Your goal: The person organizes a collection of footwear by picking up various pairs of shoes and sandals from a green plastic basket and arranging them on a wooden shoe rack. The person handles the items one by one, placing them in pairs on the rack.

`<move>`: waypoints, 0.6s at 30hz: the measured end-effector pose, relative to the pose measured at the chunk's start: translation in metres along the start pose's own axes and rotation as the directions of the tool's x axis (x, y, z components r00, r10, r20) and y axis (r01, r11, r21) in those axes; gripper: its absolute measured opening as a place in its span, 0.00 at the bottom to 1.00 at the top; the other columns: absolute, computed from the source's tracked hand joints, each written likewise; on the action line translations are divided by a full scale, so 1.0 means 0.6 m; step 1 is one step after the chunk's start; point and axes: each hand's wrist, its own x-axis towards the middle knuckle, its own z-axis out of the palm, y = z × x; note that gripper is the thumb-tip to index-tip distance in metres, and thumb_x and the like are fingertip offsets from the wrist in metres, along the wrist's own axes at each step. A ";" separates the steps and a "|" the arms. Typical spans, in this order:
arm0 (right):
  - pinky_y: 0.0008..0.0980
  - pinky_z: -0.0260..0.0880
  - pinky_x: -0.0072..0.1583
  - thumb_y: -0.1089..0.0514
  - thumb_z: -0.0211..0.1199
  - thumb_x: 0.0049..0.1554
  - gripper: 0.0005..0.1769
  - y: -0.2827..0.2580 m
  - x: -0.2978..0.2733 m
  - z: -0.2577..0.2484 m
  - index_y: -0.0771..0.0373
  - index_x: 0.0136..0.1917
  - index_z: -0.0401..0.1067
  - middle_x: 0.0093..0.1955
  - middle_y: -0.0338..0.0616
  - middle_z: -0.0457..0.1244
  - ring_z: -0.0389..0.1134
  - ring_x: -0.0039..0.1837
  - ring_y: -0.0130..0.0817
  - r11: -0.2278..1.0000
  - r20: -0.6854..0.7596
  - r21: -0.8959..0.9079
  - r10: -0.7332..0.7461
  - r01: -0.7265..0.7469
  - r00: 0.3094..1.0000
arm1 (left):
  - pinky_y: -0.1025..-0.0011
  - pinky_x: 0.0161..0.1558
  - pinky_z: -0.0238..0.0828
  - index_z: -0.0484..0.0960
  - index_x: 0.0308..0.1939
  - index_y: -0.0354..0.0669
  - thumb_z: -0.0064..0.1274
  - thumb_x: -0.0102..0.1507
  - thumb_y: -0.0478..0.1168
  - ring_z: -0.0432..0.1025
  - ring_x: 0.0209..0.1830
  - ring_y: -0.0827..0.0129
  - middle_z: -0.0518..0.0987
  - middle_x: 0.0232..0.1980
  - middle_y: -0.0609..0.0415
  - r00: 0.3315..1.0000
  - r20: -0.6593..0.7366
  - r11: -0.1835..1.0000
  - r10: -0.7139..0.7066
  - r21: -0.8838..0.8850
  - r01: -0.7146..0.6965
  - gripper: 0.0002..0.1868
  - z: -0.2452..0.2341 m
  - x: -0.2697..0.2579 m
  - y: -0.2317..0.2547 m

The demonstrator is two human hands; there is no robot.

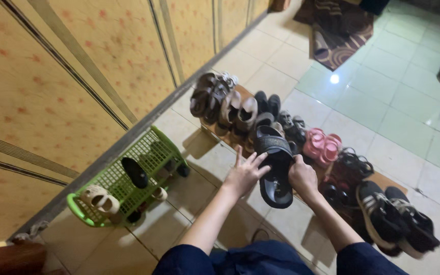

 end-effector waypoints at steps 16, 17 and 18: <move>0.62 0.70 0.52 0.51 0.48 0.63 0.17 0.181 -0.102 -0.043 0.59 0.60 0.68 0.41 0.68 0.69 0.71 0.48 0.69 0.984 0.077 -0.019 0.180 -0.179 0.981 | 0.28 0.70 0.46 0.63 0.73 0.55 0.58 0.61 0.47 0.70 0.64 0.45 0.54 0.80 0.43 0.873 0.140 0.752 -0.468 -0.455 0.476 0.37 0.046 0.066 0.223; 0.62 0.70 0.52 0.51 0.48 0.63 0.17 0.185 -0.105 -0.043 0.60 0.60 0.68 0.41 0.68 0.69 0.71 0.48 0.69 0.983 0.070 -0.017 0.182 -0.181 0.981 | 0.28 0.68 0.46 0.59 0.75 0.55 0.59 0.60 0.48 0.70 0.64 0.43 0.54 0.79 0.41 0.871 0.128 0.759 -0.475 -0.441 0.479 0.41 0.050 0.070 0.229; 0.62 0.70 0.52 0.51 0.49 0.62 0.17 0.190 -0.110 -0.043 0.60 0.60 0.68 0.41 0.68 0.69 0.71 0.47 0.69 0.983 0.064 -0.016 0.185 -0.184 0.981 | 0.27 0.67 0.46 0.56 0.77 0.55 0.61 0.59 0.50 0.69 0.64 0.41 0.53 0.78 0.39 0.869 0.115 0.766 -0.481 -0.427 0.481 0.45 0.054 0.073 0.236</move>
